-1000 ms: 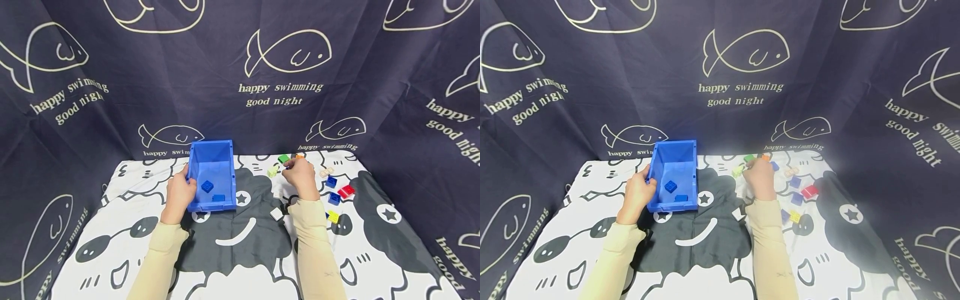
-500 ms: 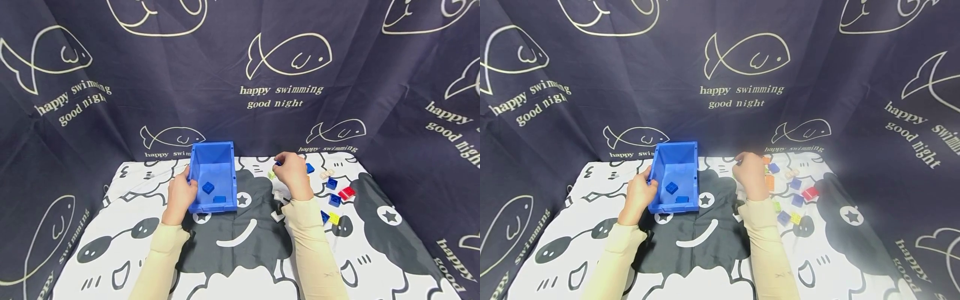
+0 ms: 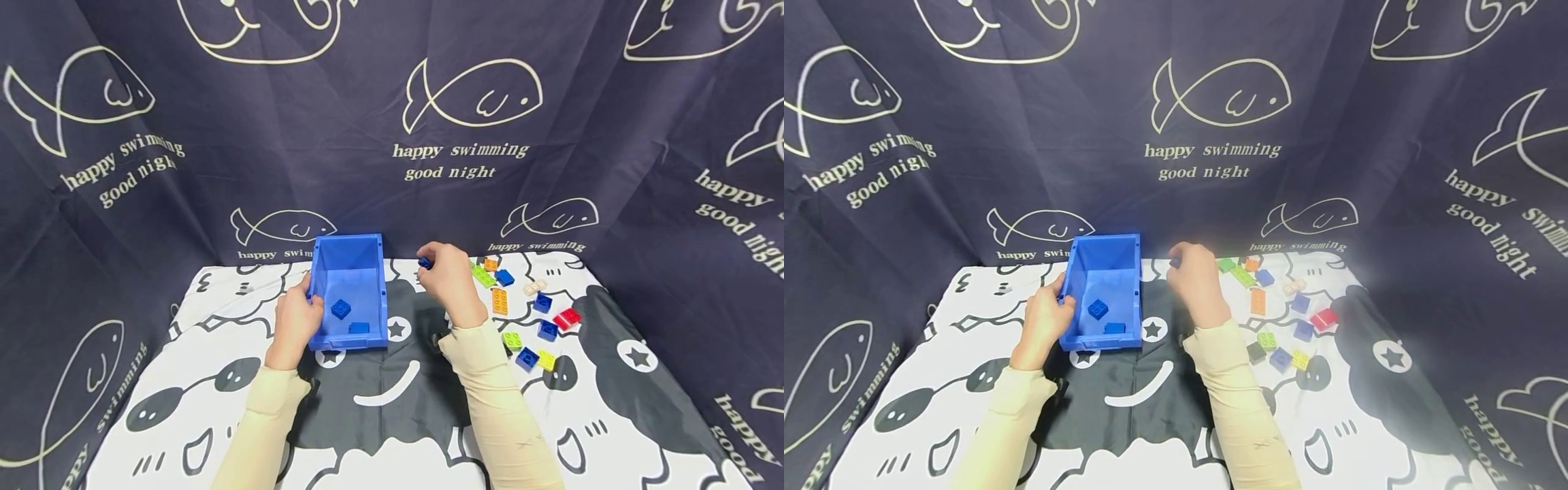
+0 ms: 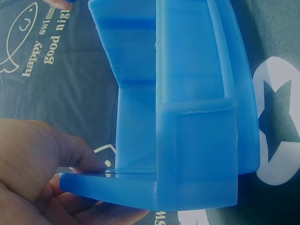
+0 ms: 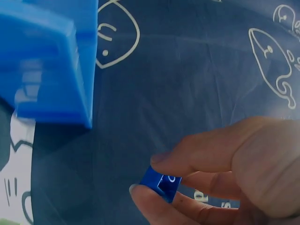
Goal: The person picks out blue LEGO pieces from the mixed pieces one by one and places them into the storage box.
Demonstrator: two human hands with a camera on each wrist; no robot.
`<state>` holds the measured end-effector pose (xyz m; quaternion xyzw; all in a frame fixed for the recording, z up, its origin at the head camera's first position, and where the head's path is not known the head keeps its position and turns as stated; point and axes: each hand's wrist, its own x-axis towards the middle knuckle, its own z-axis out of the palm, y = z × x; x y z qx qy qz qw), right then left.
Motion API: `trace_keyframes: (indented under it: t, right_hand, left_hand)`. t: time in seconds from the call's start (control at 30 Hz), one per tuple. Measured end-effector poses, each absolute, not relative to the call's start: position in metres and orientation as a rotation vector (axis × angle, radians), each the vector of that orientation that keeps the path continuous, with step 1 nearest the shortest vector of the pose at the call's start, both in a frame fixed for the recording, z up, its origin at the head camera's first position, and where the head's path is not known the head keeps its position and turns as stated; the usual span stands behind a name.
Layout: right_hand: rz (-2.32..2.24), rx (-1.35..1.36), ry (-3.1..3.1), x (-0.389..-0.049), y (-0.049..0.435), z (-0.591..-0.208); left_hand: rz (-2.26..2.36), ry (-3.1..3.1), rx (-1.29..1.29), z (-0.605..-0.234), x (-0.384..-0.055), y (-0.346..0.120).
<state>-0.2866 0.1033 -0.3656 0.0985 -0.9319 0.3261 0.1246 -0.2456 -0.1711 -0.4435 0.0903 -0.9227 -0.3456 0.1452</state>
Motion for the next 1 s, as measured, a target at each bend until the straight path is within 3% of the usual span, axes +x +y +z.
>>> trace_keyframes:
  t: [1.0]
  right_hand:
    - [0.982, 0.449, -2.692, -0.281, 0.031, -0.362]
  left_hand:
    - [-1.001, -2.650, 0.262, -0.441, -0.243, -0.170]
